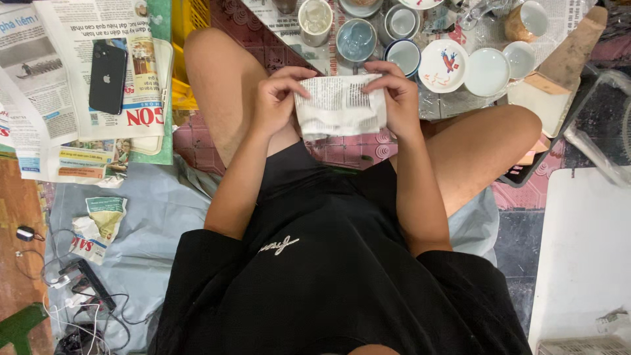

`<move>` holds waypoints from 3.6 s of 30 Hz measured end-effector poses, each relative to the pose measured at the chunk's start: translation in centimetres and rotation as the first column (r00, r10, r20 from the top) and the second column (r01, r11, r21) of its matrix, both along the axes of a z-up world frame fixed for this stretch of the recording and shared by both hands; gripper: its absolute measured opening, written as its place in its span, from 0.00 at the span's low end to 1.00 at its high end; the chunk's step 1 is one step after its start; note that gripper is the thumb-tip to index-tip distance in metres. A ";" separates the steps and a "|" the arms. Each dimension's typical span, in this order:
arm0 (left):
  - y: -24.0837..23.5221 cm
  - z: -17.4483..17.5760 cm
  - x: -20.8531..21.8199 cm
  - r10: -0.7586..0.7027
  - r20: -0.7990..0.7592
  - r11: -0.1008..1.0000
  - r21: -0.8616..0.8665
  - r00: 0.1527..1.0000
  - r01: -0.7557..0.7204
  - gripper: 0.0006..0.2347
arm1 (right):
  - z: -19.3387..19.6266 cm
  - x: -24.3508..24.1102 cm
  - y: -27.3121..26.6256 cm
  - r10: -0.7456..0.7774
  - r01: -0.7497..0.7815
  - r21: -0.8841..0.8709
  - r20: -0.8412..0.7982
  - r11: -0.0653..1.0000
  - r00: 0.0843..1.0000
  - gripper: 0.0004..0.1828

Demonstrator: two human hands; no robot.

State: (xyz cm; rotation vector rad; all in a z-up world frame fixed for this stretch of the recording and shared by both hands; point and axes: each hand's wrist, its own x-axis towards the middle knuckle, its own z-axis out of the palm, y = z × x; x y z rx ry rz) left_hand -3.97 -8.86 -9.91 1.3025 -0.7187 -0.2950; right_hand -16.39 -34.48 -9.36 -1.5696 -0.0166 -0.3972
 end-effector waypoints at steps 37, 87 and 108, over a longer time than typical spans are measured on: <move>0.0 1.1 -1.1 0.107 0.241 0.911 0.365 0.965 -0.192 0.06 | 2.2 -1.5 -1.6 -0.117 -0.059 -0.585 -0.258 0.809 0.959 0.12; -1.4 4.3 -4.7 0.092 -0.027 0.968 0.239 0.995 -0.083 0.14 | 3.0 -1.6 1.5 0.070 -0.089 -0.081 -0.217 0.993 0.974 0.13; -1.8 7.9 -2.7 0.033 0.524 0.988 0.112 0.851 -0.107 0.16 | -0.6 -0.3 0.7 0.291 -0.327 0.322 0.154 0.889 0.944 0.27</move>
